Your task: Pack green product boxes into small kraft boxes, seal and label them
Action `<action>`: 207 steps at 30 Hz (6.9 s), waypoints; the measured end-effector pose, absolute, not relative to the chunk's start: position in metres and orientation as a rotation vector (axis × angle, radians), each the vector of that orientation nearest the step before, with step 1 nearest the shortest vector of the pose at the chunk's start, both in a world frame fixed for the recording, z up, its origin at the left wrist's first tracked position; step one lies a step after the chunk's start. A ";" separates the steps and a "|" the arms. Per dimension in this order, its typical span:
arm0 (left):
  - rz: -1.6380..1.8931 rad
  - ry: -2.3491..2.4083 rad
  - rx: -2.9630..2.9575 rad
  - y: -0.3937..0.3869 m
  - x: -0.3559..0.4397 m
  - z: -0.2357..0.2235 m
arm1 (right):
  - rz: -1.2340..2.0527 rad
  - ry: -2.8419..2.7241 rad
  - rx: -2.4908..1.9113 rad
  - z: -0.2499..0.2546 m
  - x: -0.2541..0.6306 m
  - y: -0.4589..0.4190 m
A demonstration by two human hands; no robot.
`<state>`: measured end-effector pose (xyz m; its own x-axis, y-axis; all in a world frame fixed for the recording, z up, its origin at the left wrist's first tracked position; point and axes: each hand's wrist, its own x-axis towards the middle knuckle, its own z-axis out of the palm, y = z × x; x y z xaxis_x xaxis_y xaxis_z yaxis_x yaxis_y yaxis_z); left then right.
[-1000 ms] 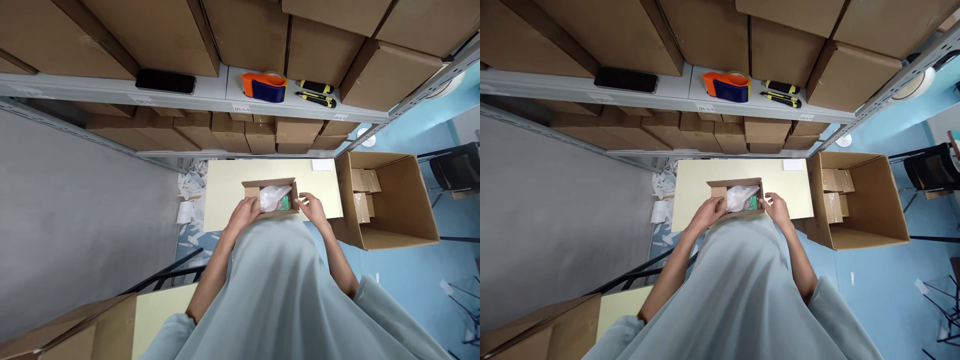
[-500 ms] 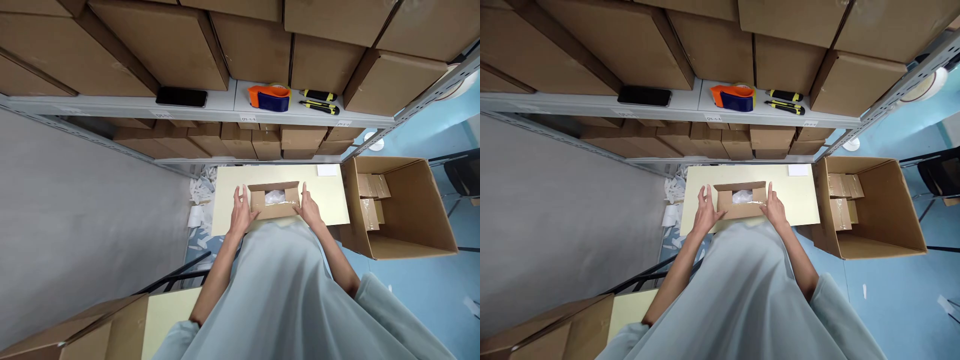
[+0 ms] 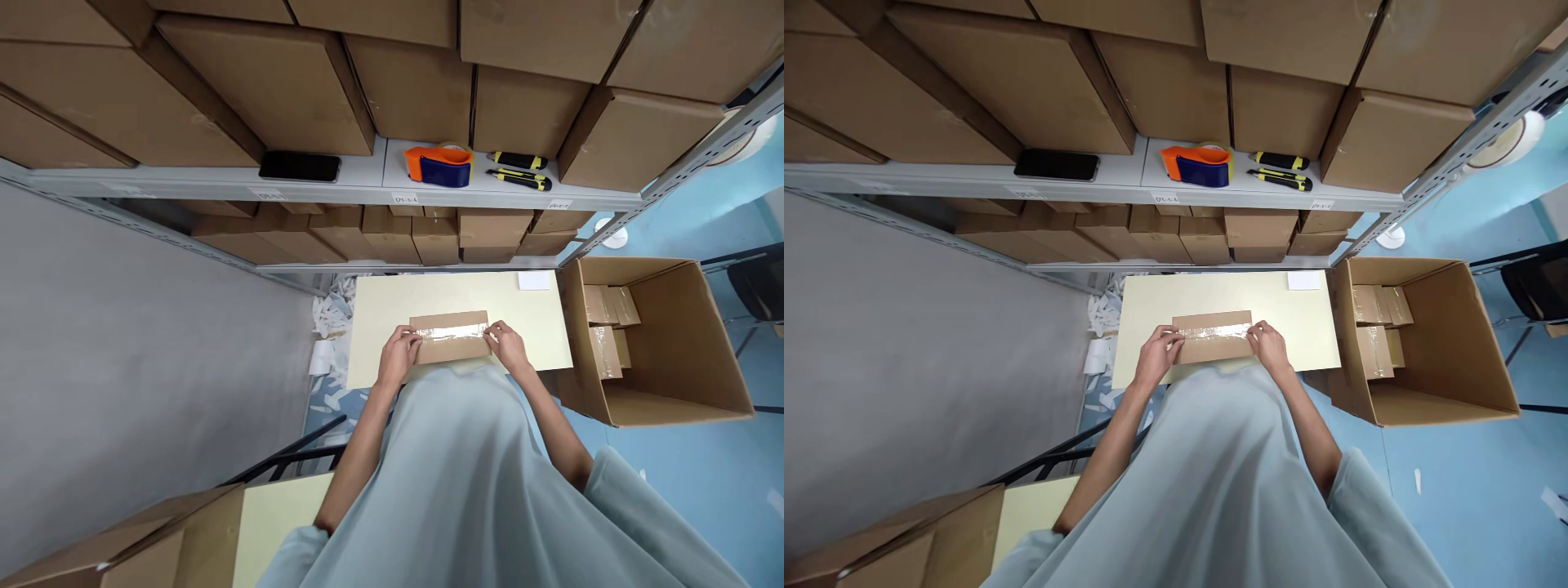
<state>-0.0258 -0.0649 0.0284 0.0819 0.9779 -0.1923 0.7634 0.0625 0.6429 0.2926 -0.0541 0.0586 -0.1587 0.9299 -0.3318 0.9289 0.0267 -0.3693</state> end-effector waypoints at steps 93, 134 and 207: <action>1.211 1.385 1.338 -0.078 -0.014 0.214 | 1.330 -2.056 -1.125 0.168 0.246 -0.067; 1.474 1.449 -0.034 -0.078 0.009 0.013 | 2.006 -2.427 -1.245 0.125 0.285 0.066; 0.926 1.964 1.016 -0.051 -0.021 -0.030 | 2.191 -2.306 -1.318 0.106 0.260 0.076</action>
